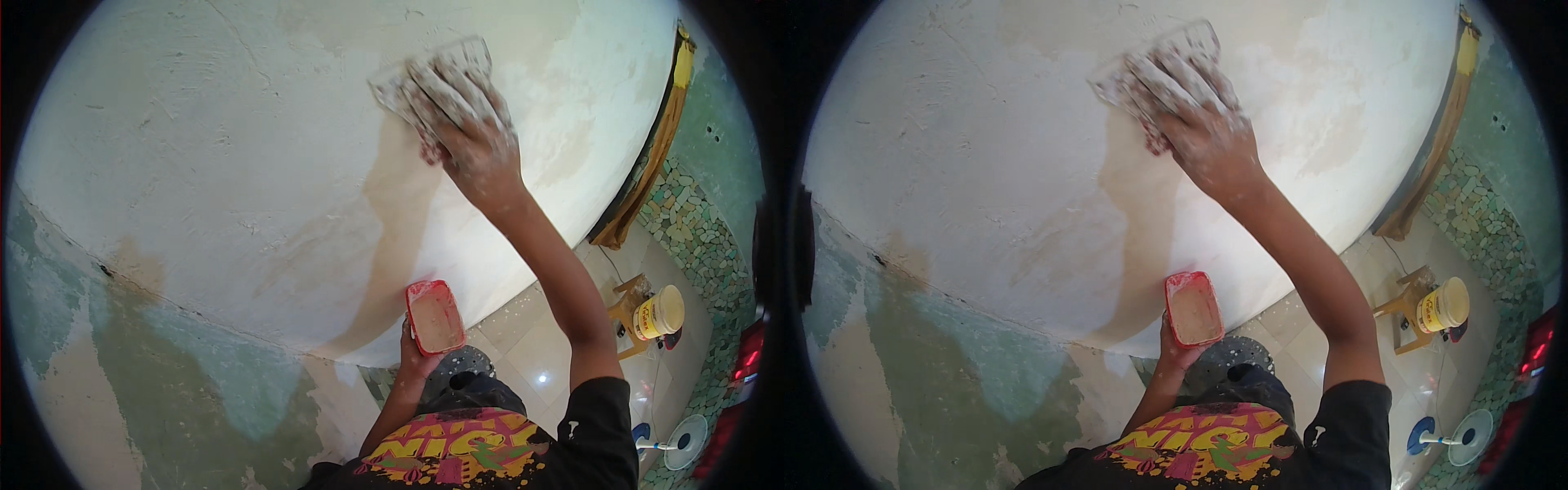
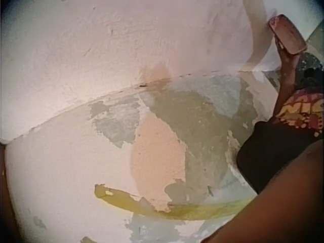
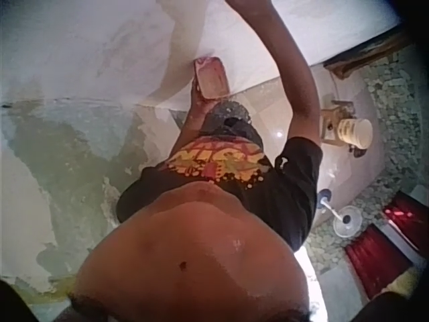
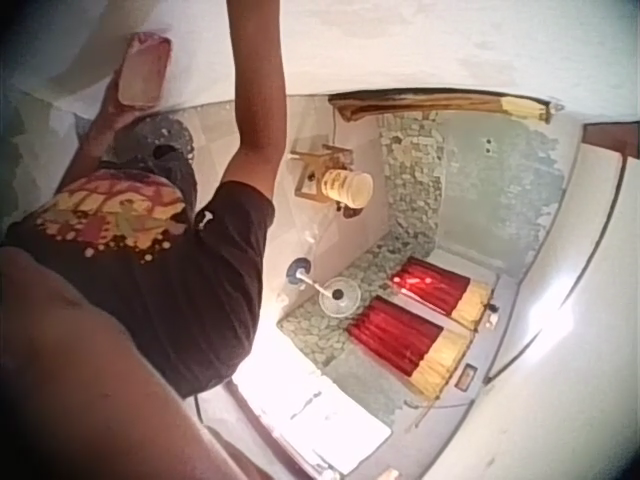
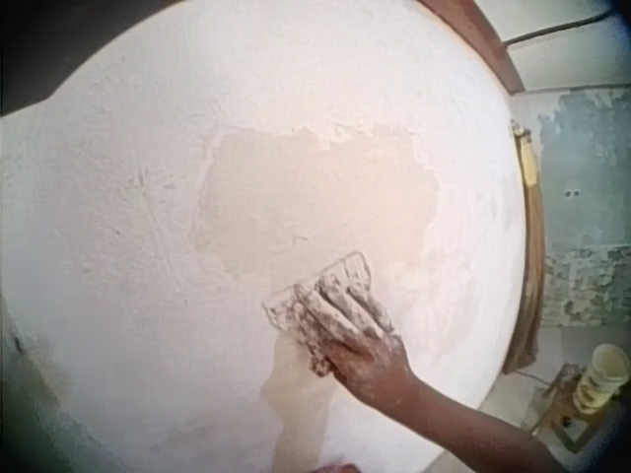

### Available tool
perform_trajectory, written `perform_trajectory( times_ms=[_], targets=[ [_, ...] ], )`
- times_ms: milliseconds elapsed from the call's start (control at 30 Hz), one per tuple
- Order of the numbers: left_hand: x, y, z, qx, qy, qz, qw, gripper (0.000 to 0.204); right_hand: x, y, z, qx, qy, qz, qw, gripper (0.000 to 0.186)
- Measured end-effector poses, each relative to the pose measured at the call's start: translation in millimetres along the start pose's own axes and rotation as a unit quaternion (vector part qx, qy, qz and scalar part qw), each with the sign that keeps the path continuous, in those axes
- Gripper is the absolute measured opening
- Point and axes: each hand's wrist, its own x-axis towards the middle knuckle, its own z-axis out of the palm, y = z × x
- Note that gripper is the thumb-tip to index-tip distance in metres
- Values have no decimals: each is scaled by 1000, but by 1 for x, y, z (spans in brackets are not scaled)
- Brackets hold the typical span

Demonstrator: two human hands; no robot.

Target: Applying and smoothing plaster or joint compound on a wall using a putty knife and a container.

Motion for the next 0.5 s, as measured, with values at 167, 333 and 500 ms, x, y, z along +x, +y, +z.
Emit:
perform_trajectory(
  times_ms=[167, 333, 500],
  targets=[
    [1, 5, -6, -8, 10, 2, 1000, 71, -49, 4, -13, -4, -84, 2, 996, 52],
    [-1, 1, -5, -9, 14, 0, 1000, 67, -60, -4, -57, 120, -166, 206, 957, 48],
    [-3, -12, 4, -13, 2, -30, 999, 64, 6, 49, -77, 138, 59, 241, 959, 32]
  ],
)
